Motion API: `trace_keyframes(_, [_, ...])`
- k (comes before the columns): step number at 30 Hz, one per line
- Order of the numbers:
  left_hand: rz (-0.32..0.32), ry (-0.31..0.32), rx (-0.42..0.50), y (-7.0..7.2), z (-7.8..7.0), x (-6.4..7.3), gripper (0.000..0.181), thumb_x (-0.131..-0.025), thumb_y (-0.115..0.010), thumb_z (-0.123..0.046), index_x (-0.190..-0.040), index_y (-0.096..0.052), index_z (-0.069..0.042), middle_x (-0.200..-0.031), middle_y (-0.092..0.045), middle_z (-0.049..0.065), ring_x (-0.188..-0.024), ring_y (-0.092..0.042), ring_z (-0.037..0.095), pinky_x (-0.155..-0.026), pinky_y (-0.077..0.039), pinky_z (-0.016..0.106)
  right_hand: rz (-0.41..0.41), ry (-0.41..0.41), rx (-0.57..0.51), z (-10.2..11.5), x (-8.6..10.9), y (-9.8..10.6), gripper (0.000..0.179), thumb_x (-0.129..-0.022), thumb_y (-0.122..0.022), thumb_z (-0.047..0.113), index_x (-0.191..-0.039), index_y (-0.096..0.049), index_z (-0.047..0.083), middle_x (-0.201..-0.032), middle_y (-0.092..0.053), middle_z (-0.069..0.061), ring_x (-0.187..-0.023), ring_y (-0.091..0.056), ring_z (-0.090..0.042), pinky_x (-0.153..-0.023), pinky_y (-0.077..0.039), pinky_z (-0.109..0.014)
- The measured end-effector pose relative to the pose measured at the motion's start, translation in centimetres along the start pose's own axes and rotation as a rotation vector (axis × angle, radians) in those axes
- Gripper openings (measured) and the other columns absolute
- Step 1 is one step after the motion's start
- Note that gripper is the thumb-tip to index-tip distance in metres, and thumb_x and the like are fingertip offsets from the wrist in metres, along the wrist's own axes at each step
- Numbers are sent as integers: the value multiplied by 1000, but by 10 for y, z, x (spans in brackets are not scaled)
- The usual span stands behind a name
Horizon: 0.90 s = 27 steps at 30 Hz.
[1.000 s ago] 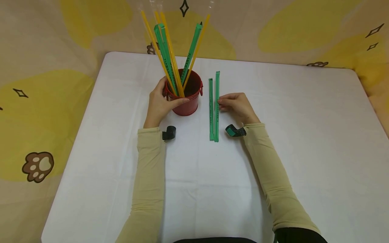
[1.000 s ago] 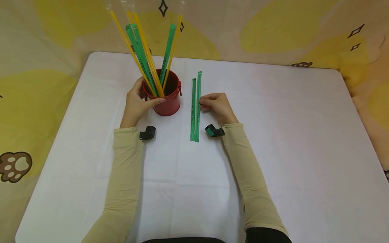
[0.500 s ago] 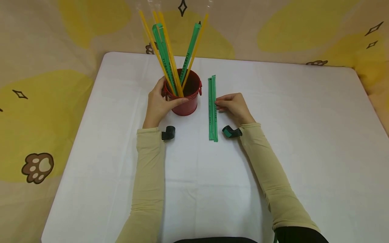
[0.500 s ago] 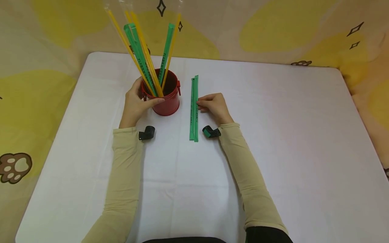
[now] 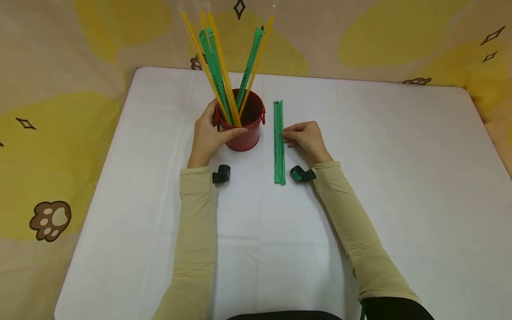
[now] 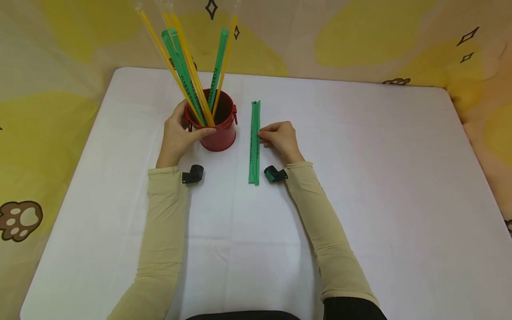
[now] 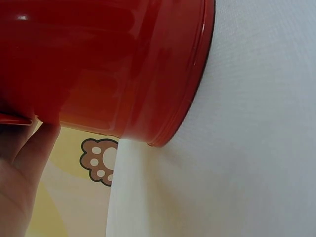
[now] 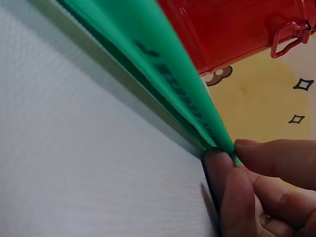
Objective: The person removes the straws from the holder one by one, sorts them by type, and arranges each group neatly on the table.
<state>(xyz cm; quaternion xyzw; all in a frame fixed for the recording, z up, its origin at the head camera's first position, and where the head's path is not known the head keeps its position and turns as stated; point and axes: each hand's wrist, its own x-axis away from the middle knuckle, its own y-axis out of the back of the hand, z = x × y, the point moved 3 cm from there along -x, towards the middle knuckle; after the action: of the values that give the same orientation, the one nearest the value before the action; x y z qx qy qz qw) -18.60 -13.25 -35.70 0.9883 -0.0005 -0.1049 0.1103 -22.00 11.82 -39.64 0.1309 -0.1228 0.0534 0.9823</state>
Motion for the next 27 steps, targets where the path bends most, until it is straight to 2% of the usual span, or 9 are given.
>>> trace_keyframes(4, [0, 2, -2, 0, -1, 0, 80, -71, -84, -16, -139, -44, -11, -130, -54, 3, -116, -51, 14, -102, -40, 25, -2, 4, 14, 0, 0, 0, 21, -84, -70, 4, -98, -68, -11, -82, -68, -10, -61, -65, -9, -56, -55, -20])
trace_keyframes(13, [-6, -9, 1, 1, -1, 0, 79, -70, -84, -15, -139, -44, -10, -129, -55, 4, -115, -51, 14, -101, -40, 26, -17, 42, 117, 2, 0, -2, 20, -82, -73, 10, -93, -71, -7, -79, -69, -8, -61, -64, -7, -57, -54, -19])
trace_keyframes(27, [-8, -8, -4, 0, -2, 0, 80, -69, -85, -15, -138, -45, -11, -128, -56, 4, -114, -52, 15, -100, -42, 26, -12, 67, 128, 1, -1, 1, 19, -83, -71, 8, -92, -71, -8, -78, -70, -9, -59, -64, -7, -57, -54, -20])
